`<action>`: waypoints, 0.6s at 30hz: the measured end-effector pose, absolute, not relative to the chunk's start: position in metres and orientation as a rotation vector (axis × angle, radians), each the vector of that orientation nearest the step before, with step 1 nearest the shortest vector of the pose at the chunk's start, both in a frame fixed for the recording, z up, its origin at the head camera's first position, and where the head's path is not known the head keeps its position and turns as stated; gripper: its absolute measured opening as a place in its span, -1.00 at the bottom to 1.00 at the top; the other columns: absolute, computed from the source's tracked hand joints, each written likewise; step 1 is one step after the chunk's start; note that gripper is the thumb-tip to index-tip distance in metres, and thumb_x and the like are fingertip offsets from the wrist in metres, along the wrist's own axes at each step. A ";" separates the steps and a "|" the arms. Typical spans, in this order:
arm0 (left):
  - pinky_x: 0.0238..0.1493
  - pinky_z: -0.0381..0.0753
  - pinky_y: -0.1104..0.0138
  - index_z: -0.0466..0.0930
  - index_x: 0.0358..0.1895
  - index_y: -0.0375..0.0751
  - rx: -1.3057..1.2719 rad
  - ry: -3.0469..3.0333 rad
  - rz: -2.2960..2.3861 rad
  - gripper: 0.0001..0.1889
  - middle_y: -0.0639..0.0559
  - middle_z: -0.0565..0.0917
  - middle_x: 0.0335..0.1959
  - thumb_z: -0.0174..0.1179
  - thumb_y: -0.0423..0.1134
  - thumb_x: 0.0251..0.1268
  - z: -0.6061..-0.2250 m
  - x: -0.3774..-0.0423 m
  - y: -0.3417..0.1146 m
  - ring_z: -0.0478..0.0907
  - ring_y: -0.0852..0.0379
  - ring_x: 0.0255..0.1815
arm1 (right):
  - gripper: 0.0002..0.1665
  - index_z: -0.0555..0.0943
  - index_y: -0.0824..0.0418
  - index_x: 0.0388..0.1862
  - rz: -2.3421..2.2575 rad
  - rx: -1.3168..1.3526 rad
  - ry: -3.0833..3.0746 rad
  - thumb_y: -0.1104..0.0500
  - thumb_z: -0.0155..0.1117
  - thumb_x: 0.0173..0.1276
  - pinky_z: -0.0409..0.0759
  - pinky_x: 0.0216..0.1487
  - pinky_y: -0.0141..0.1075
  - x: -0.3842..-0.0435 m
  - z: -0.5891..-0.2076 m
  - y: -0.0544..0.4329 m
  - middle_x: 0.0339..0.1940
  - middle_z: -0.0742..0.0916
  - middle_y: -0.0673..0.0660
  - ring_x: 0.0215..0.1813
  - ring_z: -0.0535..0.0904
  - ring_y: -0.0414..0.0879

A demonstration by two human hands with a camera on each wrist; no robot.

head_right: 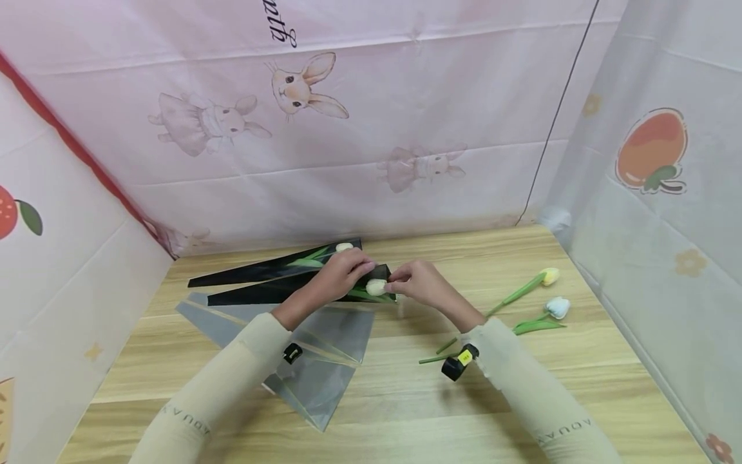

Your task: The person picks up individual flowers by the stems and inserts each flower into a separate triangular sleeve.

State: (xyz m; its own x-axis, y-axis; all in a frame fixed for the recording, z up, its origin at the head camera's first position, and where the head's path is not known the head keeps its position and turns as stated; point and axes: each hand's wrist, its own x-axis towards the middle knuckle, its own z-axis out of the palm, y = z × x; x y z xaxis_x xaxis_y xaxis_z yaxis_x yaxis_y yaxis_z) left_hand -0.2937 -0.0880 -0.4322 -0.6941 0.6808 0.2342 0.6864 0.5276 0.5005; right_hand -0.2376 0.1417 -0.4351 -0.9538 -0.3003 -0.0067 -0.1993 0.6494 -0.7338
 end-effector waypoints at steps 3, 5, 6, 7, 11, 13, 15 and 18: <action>0.17 0.63 0.11 0.75 0.05 -0.15 -1.186 -2.775 -0.918 -0.71 -0.03 0.76 0.02 0.04 -0.14 0.66 -0.437 -0.302 -0.087 0.65 0.06 0.05 | -0.61 0.77 0.31 0.06 -1.204 -0.372 2.733 0.03 0.40 0.46 0.72 -0.19 -0.25 -0.239 -0.438 0.148 -0.07 0.86 0.23 -0.19 0.78 -0.02; 0.13 0.63 0.12 0.75 0.04 -0.16 -1.161 -2.788 -0.917 -0.71 -0.04 0.76 0.01 0.04 -0.14 0.67 -0.441 -0.305 -0.085 0.65 0.05 0.02 | -0.59 0.75 0.33 0.09 -1.210 -0.334 2.728 0.04 0.38 0.47 0.75 -0.16 -0.20 -0.237 -0.440 0.154 -0.05 0.85 0.25 -0.16 0.80 0.06; 0.12 0.63 0.12 0.75 0.04 -0.17 -1.150 -2.790 -0.912 -0.71 -0.05 0.77 0.01 0.05 -0.14 0.67 -0.442 -0.306 -0.085 0.65 0.06 0.01 | -0.60 0.74 0.34 0.09 -1.214 -0.320 2.725 0.05 0.37 0.48 0.77 -0.13 -0.17 -0.236 -0.440 0.158 -0.04 0.85 0.26 -0.14 0.80 0.10; 0.08 0.62 0.13 0.75 0.02 -0.18 -1.143 -2.792 -0.909 -0.71 -0.05 0.76 -0.02 0.05 -0.15 0.67 -0.443 -0.307 -0.084 0.64 0.06 -0.02 | -0.60 0.74 0.34 0.10 -1.213 -0.304 2.721 0.06 0.35 0.49 0.77 -0.11 -0.13 -0.234 -0.441 0.162 -0.04 0.84 0.26 -0.12 0.80 0.13; -0.06 0.53 0.18 0.74 -0.10 -0.20 -1.135 -2.813 -0.902 -0.72 -0.04 0.72 -0.22 0.05 -0.17 0.67 -0.449 -0.313 -0.081 0.55 0.10 -0.23 | -0.63 0.74 0.32 0.10 -1.219 -0.249 2.720 0.08 0.32 0.52 0.77 -0.05 -0.04 -0.224 -0.442 0.176 -0.04 0.84 0.26 -0.08 0.80 0.17; -0.10 0.49 0.20 0.73 -0.11 -0.19 -1.129 -2.843 -0.922 -0.73 -0.03 0.67 -0.29 0.04 -0.18 0.67 -0.454 -0.316 -0.080 0.48 0.11 -0.31 | -0.63 0.73 0.32 0.11 -1.210 -0.231 2.729 0.08 0.30 0.53 0.77 -0.04 -0.04 -0.218 -0.443 0.185 -0.04 0.84 0.26 -0.07 0.79 0.16; -0.11 0.51 0.21 0.73 -0.08 -0.19 -1.122 -2.877 -0.944 -0.73 -0.05 0.67 -0.31 0.03 -0.19 0.68 -0.458 -0.318 -0.080 0.48 0.11 -0.35 | -0.64 0.73 0.32 0.10 -1.218 -0.211 2.736 0.08 0.30 0.54 0.77 -0.03 -0.05 -0.213 -0.444 0.193 -0.03 0.83 0.26 -0.06 0.79 0.16; 0.01 0.62 0.19 0.73 0.08 -0.17 -1.107 -2.915 -0.946 -0.73 -0.06 0.75 -0.11 0.04 -0.21 0.67 -0.463 -0.319 -0.081 0.62 0.10 -0.21 | -0.62 0.73 0.33 0.11 -1.220 -0.191 2.757 0.07 0.29 0.54 0.77 -0.05 -0.07 -0.205 -0.446 0.207 -0.03 0.83 0.26 -0.06 0.78 0.15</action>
